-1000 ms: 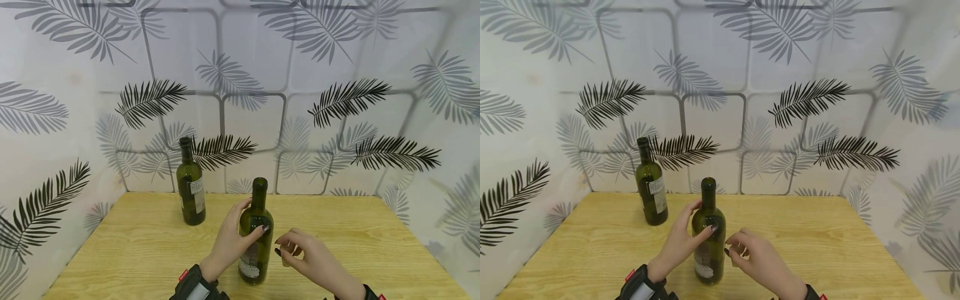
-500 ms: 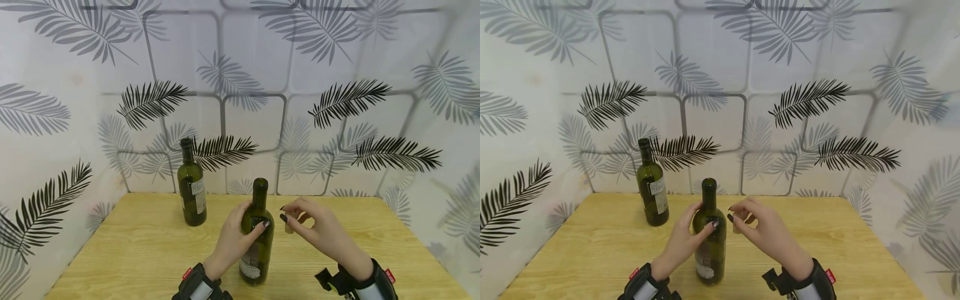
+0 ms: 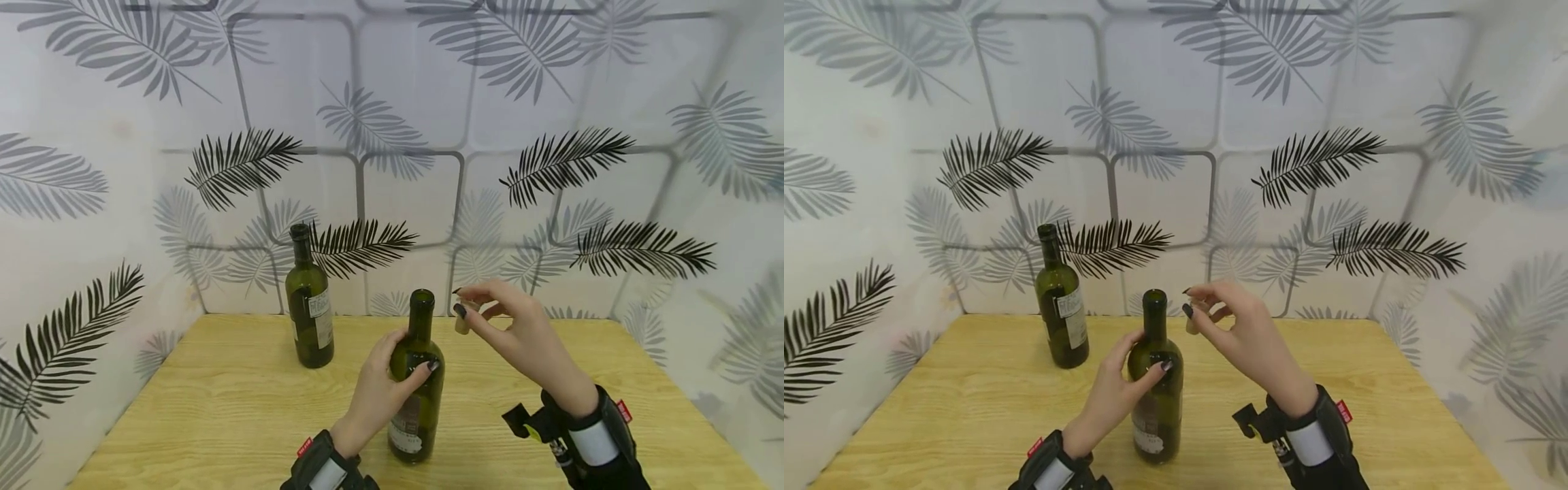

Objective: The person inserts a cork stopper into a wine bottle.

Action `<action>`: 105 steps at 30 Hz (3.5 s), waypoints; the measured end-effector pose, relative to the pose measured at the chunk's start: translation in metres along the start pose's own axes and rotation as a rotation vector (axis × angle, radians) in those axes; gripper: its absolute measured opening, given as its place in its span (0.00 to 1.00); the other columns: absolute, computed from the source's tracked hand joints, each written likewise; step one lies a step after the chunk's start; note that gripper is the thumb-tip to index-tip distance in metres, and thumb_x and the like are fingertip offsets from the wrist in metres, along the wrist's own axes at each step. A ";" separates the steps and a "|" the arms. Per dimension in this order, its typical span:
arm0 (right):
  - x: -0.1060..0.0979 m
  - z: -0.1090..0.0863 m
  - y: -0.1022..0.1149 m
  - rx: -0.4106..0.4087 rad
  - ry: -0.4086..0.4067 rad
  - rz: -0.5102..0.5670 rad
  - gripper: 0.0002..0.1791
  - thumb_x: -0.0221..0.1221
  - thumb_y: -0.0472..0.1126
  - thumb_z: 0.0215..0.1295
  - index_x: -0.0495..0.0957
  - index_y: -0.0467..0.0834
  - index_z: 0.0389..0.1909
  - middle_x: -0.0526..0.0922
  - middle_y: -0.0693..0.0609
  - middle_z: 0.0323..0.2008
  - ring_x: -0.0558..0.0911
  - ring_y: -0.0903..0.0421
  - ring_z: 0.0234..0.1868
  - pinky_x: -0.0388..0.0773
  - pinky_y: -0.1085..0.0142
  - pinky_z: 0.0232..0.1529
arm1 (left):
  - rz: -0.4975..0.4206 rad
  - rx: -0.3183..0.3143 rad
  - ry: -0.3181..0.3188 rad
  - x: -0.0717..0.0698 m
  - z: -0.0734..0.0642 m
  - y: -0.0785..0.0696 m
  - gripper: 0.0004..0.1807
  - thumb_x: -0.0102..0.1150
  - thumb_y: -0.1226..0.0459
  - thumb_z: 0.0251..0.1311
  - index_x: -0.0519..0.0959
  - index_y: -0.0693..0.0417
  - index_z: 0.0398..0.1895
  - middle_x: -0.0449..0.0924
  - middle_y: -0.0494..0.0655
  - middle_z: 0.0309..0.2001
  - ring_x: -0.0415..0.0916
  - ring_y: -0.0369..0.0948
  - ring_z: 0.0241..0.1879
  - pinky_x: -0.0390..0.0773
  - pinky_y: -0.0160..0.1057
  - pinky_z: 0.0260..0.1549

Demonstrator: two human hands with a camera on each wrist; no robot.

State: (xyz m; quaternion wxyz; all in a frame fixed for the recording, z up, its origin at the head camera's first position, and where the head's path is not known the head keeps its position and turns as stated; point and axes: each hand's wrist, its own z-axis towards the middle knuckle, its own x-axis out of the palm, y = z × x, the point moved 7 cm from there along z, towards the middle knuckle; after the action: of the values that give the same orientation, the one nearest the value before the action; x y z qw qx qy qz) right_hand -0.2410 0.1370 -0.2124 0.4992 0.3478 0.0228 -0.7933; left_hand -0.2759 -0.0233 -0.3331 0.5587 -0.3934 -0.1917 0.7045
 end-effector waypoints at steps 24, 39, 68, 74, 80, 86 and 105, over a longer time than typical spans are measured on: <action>0.008 0.045 0.010 -0.042 -0.063 0.075 0.12 0.60 0.25 0.57 0.79 0.34 0.42 0.80 0.45 0.39 0.79 0.51 0.41 0.80 0.62 0.39 | -0.002 0.014 -0.003 -0.001 0.000 -0.001 0.27 0.65 0.62 0.56 0.70 0.60 0.58 0.74 0.51 0.52 0.74 0.45 0.48 0.77 0.43 0.42; 0.017 0.048 0.011 -0.069 -0.047 0.085 0.11 0.62 0.25 0.55 0.79 0.34 0.40 0.80 0.44 0.40 0.79 0.51 0.40 0.80 0.60 0.39 | 0.011 0.006 -0.016 0.001 0.000 0.001 0.27 0.64 0.61 0.57 0.70 0.59 0.58 0.74 0.52 0.53 0.74 0.46 0.49 0.77 0.44 0.42; 0.028 0.042 0.009 -0.089 -0.008 0.058 0.10 0.64 0.26 0.54 0.82 0.38 0.37 0.81 0.48 0.39 0.78 0.54 0.39 0.78 0.63 0.39 | 0.007 0.025 -0.022 0.001 0.000 0.000 0.26 0.65 0.62 0.56 0.71 0.58 0.58 0.74 0.49 0.52 0.73 0.44 0.50 0.76 0.45 0.44; 0.028 0.042 0.009 -0.097 -0.010 0.056 0.10 0.64 0.26 0.53 0.82 0.38 0.37 0.81 0.48 0.38 0.78 0.55 0.38 0.77 0.63 0.38 | 0.019 0.029 -0.022 0.000 0.000 0.001 0.26 0.65 0.62 0.56 0.71 0.57 0.58 0.74 0.49 0.52 0.74 0.44 0.49 0.76 0.45 0.43; 0.027 0.043 0.012 -0.104 -0.019 0.049 0.10 0.65 0.26 0.52 0.83 0.38 0.36 0.81 0.48 0.38 0.77 0.56 0.36 0.77 0.63 0.37 | 0.013 0.027 -0.019 0.000 0.000 0.000 0.26 0.65 0.62 0.56 0.71 0.57 0.58 0.74 0.49 0.51 0.74 0.44 0.48 0.76 0.44 0.43; 0.026 0.041 0.012 -0.112 -0.035 0.052 0.11 0.66 0.26 0.51 0.84 0.37 0.36 0.81 0.48 0.37 0.77 0.56 0.35 0.76 0.62 0.36 | 0.003 0.027 -0.020 0.001 0.000 0.000 0.25 0.65 0.62 0.56 0.71 0.57 0.57 0.74 0.49 0.51 0.74 0.44 0.48 0.76 0.44 0.42; 0.030 0.036 0.025 -0.210 -0.135 -0.100 0.10 0.67 0.25 0.48 0.84 0.34 0.33 0.81 0.47 0.33 0.80 0.55 0.32 0.78 0.67 0.30 | -0.016 0.026 -0.021 0.002 -0.002 0.001 0.25 0.63 0.63 0.58 0.70 0.57 0.58 0.73 0.49 0.52 0.73 0.44 0.49 0.77 0.44 0.43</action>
State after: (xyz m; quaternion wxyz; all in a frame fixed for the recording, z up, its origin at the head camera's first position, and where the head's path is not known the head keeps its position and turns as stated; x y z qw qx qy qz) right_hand -0.2478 0.0874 -0.1942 0.4931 0.2381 0.0892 -0.8320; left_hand -0.2752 -0.0218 -0.3358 0.5673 -0.3773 -0.1916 0.7065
